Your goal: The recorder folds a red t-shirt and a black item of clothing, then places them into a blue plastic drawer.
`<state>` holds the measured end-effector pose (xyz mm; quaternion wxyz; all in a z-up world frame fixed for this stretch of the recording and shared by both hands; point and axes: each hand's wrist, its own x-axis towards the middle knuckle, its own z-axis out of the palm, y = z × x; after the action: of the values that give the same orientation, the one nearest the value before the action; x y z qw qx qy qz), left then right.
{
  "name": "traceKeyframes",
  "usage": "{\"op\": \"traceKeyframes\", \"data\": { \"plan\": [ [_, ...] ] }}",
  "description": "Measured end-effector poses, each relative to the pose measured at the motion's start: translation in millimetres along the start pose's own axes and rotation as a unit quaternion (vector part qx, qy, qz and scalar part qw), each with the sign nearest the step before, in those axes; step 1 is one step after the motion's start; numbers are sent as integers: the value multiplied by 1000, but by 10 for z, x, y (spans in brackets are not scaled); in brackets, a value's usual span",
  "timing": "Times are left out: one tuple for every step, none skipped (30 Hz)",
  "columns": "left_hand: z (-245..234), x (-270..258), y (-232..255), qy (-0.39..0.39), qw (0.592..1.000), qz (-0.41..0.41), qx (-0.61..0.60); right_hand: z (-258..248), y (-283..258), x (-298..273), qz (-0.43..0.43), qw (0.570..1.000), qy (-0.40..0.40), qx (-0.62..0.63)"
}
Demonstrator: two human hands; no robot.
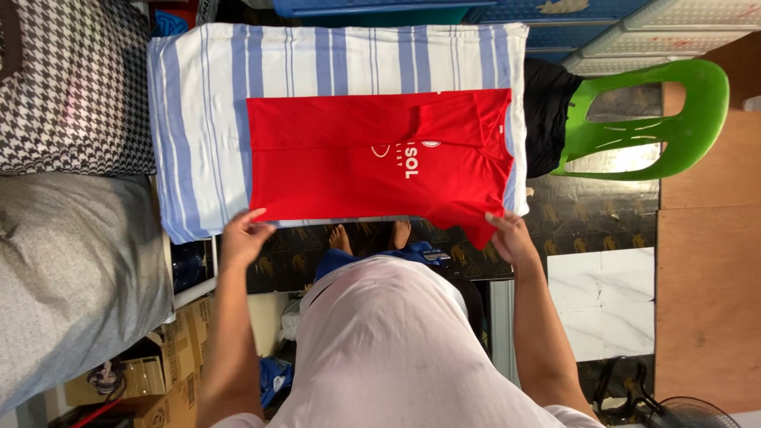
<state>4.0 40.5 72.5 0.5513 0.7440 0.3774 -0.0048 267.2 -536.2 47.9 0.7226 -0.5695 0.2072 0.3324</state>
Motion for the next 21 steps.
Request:
{"op": "traceKeyframes", "data": {
  "plan": [
    [-49, 109, 14, 1, 1000, 1, -2, 90, -133, 25, -1, 1000, -1, -2],
    [-101, 217, 26, 35, 995, 82, 43, 184, -264, 48, -21, 999, -20, 23],
    [-149, 339, 44, 69, 980, 163, 88, 284, -408, 84, -41, 997, -40, 48],
    [-163, 429, 224, 71, 980, 165, 85, 370, -553, 202, -43, 997, -42, 46],
    [-186, 528, 403, 93, 964, 199, 153, 465, -690, 327, -32, 996, -53, 68],
    [-216, 630, 578, 115, 941, 231, 220, 567, -822, 452, -21, 994, -64, 90],
    [-215, 757, 660, 115, 940, 232, 221, 631, -908, 590, -22, 993, -65, 91],
    [-222, 888, 741, 84, 975, 170, 117, 703, -992, 728, 5, 994, -54, 95],
    [-246, 1029, 833, 48, 993, 106, 13, 786, -1066, 857, 31, 994, -41, 101],
    [-220, 1204, 754, 48, 993, 107, 15, 898, -1151, 943, 30, 993, -42, 104],
    [-182, 1413, 685, 44, 996, 79, 24, 1010, -1257, 1037, 50, 996, -8, 77],
    [-148, 1627, 621, 40, 997, 50, 33, 1125, -1367, 1131, 71, 996, 25, 51],
    [-120, 1745, 582, 36, 997, 52, 36, 1124, -1384, 1256, 69, 996, 28, 55],
    [-91, 1867, 543, 35, 998, 41, -28, 1123, -1402, 1385, 64, 995, 49, 59],
    [-57, 1964, 476, 33, 995, 28, -92, 1104, -1391, 1495, 61, 994, 71, 63],
    [-51, 1968, 470, 28, 995, 28, -89, 1076, -1326, 1487, 62, 993, 75, 67],
    [-26, 2014, 501, 36, 997, 21, -64, 1049, -1308, 1495, 8, 994, 88, 57],
    [5, 2062, 536, 44, 998, 15, -39, 1017, -1295, 1504, -45, 993, 100, 47],
    [-4, 2077, 436, 36, 998, 18, -38, 851, -1200, 1523, -49, 992, 107, 50],
    [-3, 2095, 337, 36, 997, 34, -51, 675, -1107, 1543, -97, 985, 139, -12],
    [18, 2109, 240, 33, 996, 50, -64, 471, -999, 1532, -143, 972, 172, -73]
  ]
}}
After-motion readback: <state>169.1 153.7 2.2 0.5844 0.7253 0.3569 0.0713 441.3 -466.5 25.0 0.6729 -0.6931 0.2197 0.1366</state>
